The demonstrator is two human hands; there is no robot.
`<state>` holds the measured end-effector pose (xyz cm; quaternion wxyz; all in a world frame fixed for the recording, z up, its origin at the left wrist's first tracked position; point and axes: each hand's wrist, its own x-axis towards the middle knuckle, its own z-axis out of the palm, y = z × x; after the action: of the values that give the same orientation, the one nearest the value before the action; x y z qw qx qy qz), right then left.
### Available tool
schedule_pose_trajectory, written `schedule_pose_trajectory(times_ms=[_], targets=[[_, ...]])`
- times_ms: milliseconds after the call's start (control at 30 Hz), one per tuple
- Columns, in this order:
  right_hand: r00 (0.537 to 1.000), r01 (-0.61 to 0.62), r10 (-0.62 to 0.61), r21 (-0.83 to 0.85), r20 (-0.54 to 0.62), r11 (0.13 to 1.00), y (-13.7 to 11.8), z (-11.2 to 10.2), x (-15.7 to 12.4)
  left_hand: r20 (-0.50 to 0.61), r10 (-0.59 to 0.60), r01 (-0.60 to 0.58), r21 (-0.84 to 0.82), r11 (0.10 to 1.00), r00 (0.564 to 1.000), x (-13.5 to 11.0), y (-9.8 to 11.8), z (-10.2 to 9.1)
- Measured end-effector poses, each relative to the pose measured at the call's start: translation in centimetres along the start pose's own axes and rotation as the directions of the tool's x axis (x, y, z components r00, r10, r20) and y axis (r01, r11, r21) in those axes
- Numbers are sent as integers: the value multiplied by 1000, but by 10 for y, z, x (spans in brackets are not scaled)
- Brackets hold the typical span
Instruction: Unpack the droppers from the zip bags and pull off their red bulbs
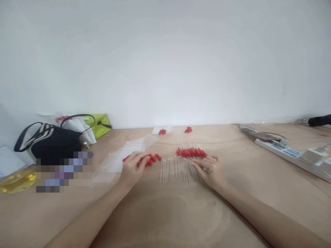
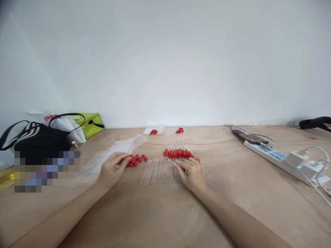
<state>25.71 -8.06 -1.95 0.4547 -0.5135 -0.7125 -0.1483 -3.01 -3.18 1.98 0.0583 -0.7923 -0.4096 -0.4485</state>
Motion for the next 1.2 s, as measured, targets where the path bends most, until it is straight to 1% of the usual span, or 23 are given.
schedule_pose_trajectory(times_ms=[33, 67, 100, 133, 200, 267, 367, 400, 467, 533, 567, 600, 633, 667, 733, 767, 867, 933, 1033, 1133, 1200], targets=[[1000, -21, 21, -15, 4, 1000, 0, 2, 1, -45, -110, 112, 46, 993, 993, 4, -10, -3], [999, -32, 33, -38, 16, 999, -1, 3, 2, -77, -214, 220, 93, 971, 974, 7, -21, -6], [999, -36, 39, -67, 32, 997, -1, 4, 2, -89, -313, 323, 134, 937, 946, 9, -32, -8], [998, -34, 38, -96, 46, 995, -2, 5, 3, -78, -401, 409, 159, 899, 913, 10, -43, -9], [998, -12, 21, -146, 56, 989, -3, 6, 4, -16, -497, 492, 174, 853, 868, 10, -60, -10], [998, 27, -17, -182, 54, 983, -4, 7, 4, 48, -531, 512, 204, 834, 846, 8, -69, -8], [996, 77, -63, -222, 67, 972, -7, 9, 4, 97, -535, 494, 277, 824, 839, 6, -71, -6], [995, 84, -67, -231, 79, 969, -8, 10, 4, 97, -521, 476, 294, 829, 848, 6, -69, -6], [992, 86, -60, -246, 112, 965, -11, 11, 4, 50, -455, 416, 328, 848, 889, 7, -62, -7], [986, 84, -45, -245, 162, 966, -14, 12, 3, -20, -347, 331, 354, 875, 938, 7, -49, -7], [981, 84, -38, -236, 192, 968, -16, 12, 3, -38, -289, 283, 354, 891, 957, 6, -40, -6], [974, 84, -32, -225, 225, 971, -17, 11, 3, -32, -236, 233, 344, 910, 971, 6, -30, -4], [967, 84, -27, -213, 255, 973, -17, 11, 3, 1, -191, 181, 315, 932, 982, 5, -19, -1], [960, 84, -24, -202, 281, 976, -18, 11, 2, 66, -146, 122, 278, 953, 987, 6, -7, 4], [949, 86, -24, -186, 315, 979, -19, 9, 2, 193, -77, 36, 211, 977, 978, 8, 15, 16], [945, 88, -25, -179, 325, 980, -20, 9, 2, 252, -62, 13, 192, 981, 966, 11, 25, 23], [949, 82, -28, -161, 316, 983, -20, 6, 2, 351, -26, -37, 172, 984, 936, 27, 46, 48], [964, 49, -7, -152, 266, 987, -18, 5, 2, 388, -26, -51, 186, 981, 921, 39, 53, 64], [983, -28, 51, -132, 179, 991, -13, 2, 3, 431, -35, -63, 211, 976, 902, 54, 57, 84], [985, -96, 113, -123, 132, 988, -7, -1, 4, 444, -43, -61, 219, 974, 895, 60, 59, 98], [982, -128, 143, -125, 120, 984, -4, -2, 4, 434, -58, -44, 222, 974, 899, 60, 60, 103]])
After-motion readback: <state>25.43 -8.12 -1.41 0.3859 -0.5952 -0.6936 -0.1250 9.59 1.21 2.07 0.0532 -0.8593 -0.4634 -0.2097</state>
